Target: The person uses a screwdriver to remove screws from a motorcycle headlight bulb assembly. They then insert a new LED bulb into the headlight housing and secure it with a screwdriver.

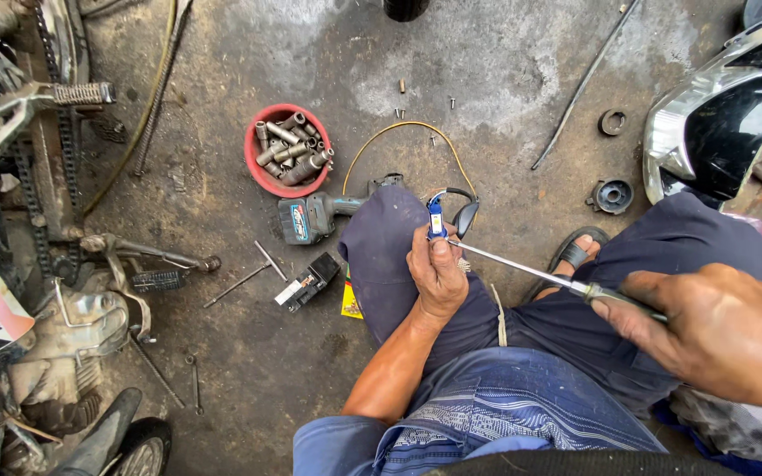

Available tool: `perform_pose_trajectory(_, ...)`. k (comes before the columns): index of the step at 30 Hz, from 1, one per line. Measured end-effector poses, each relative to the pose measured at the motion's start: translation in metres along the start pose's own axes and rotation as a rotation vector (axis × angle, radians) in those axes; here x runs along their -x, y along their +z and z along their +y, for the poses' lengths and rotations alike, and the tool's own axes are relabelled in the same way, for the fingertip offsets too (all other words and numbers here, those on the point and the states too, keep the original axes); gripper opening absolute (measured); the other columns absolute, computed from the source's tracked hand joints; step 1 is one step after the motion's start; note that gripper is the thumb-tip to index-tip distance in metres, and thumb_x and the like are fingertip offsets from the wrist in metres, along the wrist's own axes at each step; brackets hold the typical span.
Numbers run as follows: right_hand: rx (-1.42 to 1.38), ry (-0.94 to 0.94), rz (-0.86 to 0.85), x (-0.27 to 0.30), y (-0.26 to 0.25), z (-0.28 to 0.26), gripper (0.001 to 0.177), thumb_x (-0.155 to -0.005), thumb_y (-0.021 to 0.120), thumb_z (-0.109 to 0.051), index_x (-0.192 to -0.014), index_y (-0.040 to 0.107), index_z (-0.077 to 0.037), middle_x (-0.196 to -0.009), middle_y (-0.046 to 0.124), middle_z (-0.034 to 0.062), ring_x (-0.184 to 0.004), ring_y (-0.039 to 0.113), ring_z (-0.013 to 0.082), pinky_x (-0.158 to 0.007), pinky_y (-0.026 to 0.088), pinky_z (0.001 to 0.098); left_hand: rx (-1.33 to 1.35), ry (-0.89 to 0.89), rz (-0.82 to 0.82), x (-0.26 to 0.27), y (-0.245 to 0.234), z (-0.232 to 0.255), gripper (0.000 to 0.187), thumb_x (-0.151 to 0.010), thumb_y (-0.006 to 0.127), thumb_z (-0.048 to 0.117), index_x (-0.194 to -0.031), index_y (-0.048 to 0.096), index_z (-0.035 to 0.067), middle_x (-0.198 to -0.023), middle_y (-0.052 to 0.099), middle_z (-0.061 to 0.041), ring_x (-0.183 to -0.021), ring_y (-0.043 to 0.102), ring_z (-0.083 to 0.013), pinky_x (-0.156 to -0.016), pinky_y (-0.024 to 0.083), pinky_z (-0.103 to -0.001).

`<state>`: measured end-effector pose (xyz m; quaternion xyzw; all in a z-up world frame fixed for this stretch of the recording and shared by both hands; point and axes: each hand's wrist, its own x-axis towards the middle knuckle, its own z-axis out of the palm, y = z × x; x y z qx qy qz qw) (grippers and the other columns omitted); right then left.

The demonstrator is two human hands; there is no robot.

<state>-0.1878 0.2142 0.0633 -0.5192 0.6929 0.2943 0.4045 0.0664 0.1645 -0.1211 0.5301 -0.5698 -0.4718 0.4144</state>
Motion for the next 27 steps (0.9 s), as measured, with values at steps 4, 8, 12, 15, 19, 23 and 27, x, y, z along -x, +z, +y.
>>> perform_pose_trajectory(4,-0.358,0.044,-0.301,0.002,-0.024,-0.013,0.054,-0.098,0.056,-0.062,-0.072,0.076,-0.019,-0.058,0.059,0.0006,-0.061,0.059,0.0177,-0.069,0.051,0.0291,0.000,-0.024,0.042,-0.001,0.002,0.003,0.063,-0.106,0.036,0.054,-0.099,0.065,-0.001,-0.056,0.055,-0.005,-0.048,0.055,-0.0196,-0.053,0.047,-0.036)
perform_pose_trajectory(8,-0.226,0.006,-0.154,0.006,-0.005,-0.013,0.041,-0.094,0.054,-0.066,-0.080,0.071,-0.030,-0.059,0.068,0.0019,-0.072,0.065,0.0244,-0.074,0.052,0.0332,-0.007,-0.036,0.042,0.001,0.002,-0.006,0.057,-0.106,0.038,0.052,-0.096,0.065,0.003,-0.058,0.058,-0.006,-0.047,0.055,-0.0205,-0.050,0.045,-0.037)
perform_pose_trajectory(12,0.104,0.060,-0.069,0.011,-0.003,-0.020,0.046,-0.088,0.040,-0.082,-0.098,0.059,-0.042,-0.074,0.077,0.0015,-0.091,0.073,0.0311,-0.076,0.057,0.0453,-0.123,0.206,0.150,0.014,0.005,-0.051,0.043,-0.110,0.042,0.029,-0.124,0.051,-0.011,-0.066,0.064,-0.014,-0.047,0.054,-0.0248,-0.050,0.044,-0.044)
perform_pose_trajectory(15,0.246,-0.042,0.066,0.011,0.008,-0.017,0.049,-0.090,0.037,-0.082,-0.097,0.050,-0.035,-0.082,0.076,-0.0131,-0.085,0.075,0.0346,-0.065,0.057,0.0503,0.019,-0.041,0.095,-0.003,0.004,-0.009,0.050,-0.106,0.041,0.043,-0.096,0.062,0.000,-0.061,0.060,-0.006,-0.046,0.056,-0.0188,-0.048,0.049,-0.035)
perform_pose_trajectory(19,0.349,-0.176,0.408,0.021,0.012,-0.017,0.048,-0.098,0.038,-0.074,-0.086,0.049,-0.029,-0.068,0.065,-0.0082,-0.063,0.073,0.0266,-0.050,0.052,0.0471,0.063,-0.104,0.117,-0.006,0.006,-0.005,0.049,-0.105,0.043,0.042,-0.100,0.059,-0.003,-0.075,0.066,-0.009,-0.048,0.056,-0.0179,-0.047,0.049,-0.033)
perform_pose_trajectory(23,0.317,-0.182,0.446,0.028,-0.003,-0.015,0.041,-0.100,0.043,-0.068,-0.087,0.051,-0.030,-0.069,0.063,-0.0063,-0.063,0.071,0.0283,-0.052,0.053,0.0459,0.005,-0.160,-0.080,-0.015,0.005,0.025,0.044,-0.107,0.038,0.040,-0.096,0.061,0.005,-0.062,0.052,-0.003,-0.048,0.052,-0.0171,-0.053,0.044,-0.035)
perform_pose_trajectory(27,-0.228,-0.070,-0.021,0.034,-0.003,0.009,0.045,-0.089,0.054,-0.058,-0.131,0.051,-0.044,-0.113,0.078,-0.0156,-0.110,0.073,0.0206,-0.086,0.061,0.0431,0.088,-0.331,-0.276,0.009,0.018,0.021,0.041,-0.110,0.034,0.036,-0.099,0.061,0.007,-0.060,0.046,-0.001,-0.052,0.045,-0.0127,-0.053,0.038,-0.032)
